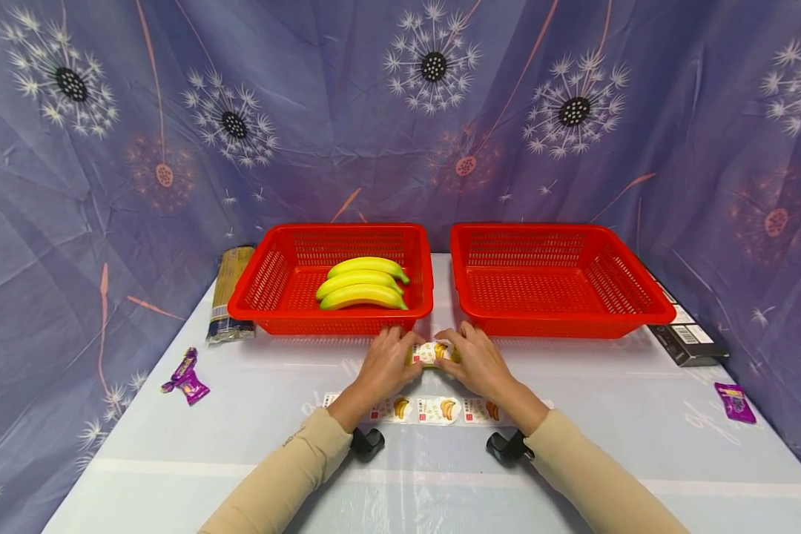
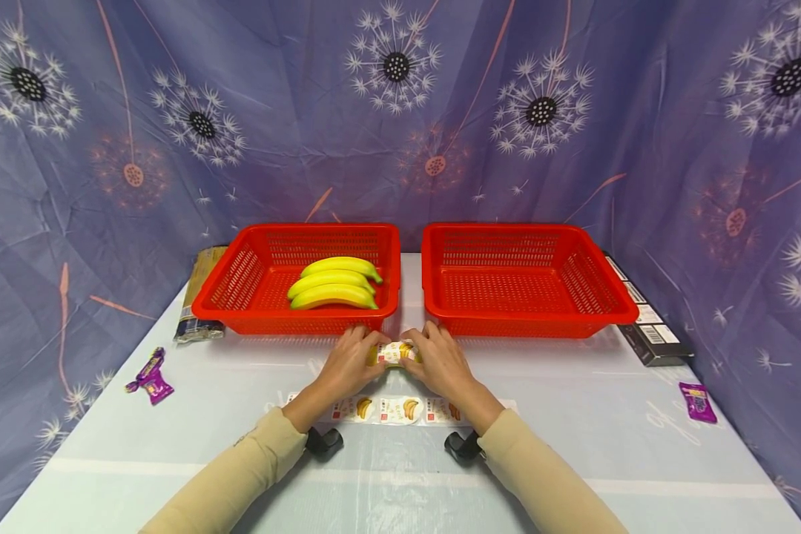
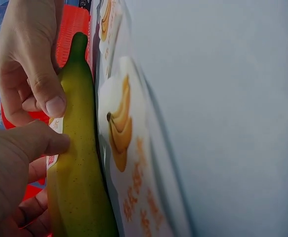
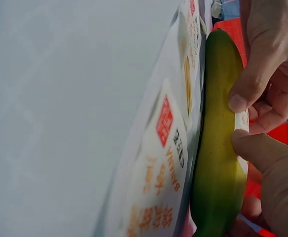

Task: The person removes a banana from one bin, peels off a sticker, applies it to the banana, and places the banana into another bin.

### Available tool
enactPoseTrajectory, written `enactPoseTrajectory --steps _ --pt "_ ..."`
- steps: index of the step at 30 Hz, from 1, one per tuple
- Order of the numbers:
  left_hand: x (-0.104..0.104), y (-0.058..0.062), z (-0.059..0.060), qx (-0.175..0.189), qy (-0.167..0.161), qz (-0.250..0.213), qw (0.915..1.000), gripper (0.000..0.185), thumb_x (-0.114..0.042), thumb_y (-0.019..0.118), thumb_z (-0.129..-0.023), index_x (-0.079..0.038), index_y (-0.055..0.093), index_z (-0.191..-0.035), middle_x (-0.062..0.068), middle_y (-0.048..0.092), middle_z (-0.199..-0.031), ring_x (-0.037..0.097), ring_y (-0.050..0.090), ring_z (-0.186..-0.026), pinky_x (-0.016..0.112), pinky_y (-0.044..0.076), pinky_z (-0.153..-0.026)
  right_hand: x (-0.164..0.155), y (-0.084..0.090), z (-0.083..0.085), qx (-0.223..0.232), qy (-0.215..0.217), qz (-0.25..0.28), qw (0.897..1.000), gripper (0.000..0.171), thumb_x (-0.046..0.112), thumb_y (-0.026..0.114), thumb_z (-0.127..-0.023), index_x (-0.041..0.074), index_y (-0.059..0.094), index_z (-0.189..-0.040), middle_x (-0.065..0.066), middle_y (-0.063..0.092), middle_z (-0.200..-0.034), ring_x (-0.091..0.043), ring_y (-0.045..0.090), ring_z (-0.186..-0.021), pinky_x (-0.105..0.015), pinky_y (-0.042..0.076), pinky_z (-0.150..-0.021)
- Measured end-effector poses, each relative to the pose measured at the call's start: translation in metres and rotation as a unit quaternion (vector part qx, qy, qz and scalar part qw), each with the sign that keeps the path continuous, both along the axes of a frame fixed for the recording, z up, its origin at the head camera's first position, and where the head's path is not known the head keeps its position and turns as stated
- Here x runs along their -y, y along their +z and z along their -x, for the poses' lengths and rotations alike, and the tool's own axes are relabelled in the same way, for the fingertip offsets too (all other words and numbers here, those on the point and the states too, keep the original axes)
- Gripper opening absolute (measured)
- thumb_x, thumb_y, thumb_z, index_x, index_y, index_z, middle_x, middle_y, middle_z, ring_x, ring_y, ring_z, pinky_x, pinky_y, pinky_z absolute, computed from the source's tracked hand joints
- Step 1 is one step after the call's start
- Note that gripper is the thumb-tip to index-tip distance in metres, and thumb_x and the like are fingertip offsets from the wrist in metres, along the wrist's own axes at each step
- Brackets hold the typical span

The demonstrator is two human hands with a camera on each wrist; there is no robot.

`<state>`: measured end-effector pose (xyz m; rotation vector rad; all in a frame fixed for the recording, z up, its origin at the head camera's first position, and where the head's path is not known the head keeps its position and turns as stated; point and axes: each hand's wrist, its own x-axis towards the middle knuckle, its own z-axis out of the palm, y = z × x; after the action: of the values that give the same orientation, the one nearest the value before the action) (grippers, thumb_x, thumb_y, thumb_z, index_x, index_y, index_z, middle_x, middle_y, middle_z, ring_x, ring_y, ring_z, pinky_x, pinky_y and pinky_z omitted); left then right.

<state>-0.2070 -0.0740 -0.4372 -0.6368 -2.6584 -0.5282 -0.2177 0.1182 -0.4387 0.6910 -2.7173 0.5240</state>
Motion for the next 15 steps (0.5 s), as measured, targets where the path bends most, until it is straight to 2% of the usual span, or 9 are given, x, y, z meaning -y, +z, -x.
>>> enactPoseTrajectory --steps 3,7,11,15 --pt "-0.0011 0.0007 -0.0003 -0.002 0.001 0.004 1.0000 0.030 -0.020 0.072 -0.075 -0.013 0.065 -0.103 0.007 0.058 -0.087 0.024 0.053 -0.084 0.033 0.042 -0.073 -0.0017 -0.0024 -0.0011 0.024 -0.025 0.015 0.999 0.046 0.036 0.079 -0.073 0.016 0.064 -0.113 -0.004 0.051 -0.083 -0.017 0.044 -0.070 -0.027 0.033 -0.062" --pt "-0.0025 0.0016 -0.0013 0.005 0.009 0.008 0.9999 0.030 -0.020 0.071 -0.075 -0.013 0.064 -0.103 0.006 0.058 -0.088 0.024 0.053 -0.085 0.033 0.042 -0.074 -0.0025 -0.0047 -0.0021 0.043 -0.041 0.022 0.998 0.043 0.035 0.078 -0.074 0.012 0.066 -0.107 -0.007 0.055 -0.087 -0.020 0.049 -0.076 -0.030 0.036 -0.066" --pt "-0.0034 0.0013 -0.0012 0.009 0.014 0.014 0.9998 0.029 -0.021 0.070 -0.075 -0.014 0.063 -0.102 0.005 0.059 -0.088 0.023 0.054 -0.086 0.033 0.042 -0.073 -0.0012 -0.0043 -0.0024 0.042 -0.037 0.021 0.998 0.039 0.034 0.077 -0.075 0.010 0.066 -0.103 -0.009 0.056 -0.089 -0.023 0.051 -0.078 -0.032 0.038 -0.068" --pt "-0.0044 0.0001 -0.0001 0.002 0.015 0.029 0.9994 0.032 -0.030 0.073 -0.077 -0.016 0.063 -0.104 0.004 0.064 -0.092 0.023 0.057 -0.090 0.034 0.044 -0.074 -0.0006 -0.0041 -0.0028 0.029 -0.030 0.021 0.999 0.039 0.033 0.078 -0.074 0.008 0.065 -0.102 -0.009 0.056 -0.088 -0.023 0.051 -0.077 -0.032 0.039 -0.069"
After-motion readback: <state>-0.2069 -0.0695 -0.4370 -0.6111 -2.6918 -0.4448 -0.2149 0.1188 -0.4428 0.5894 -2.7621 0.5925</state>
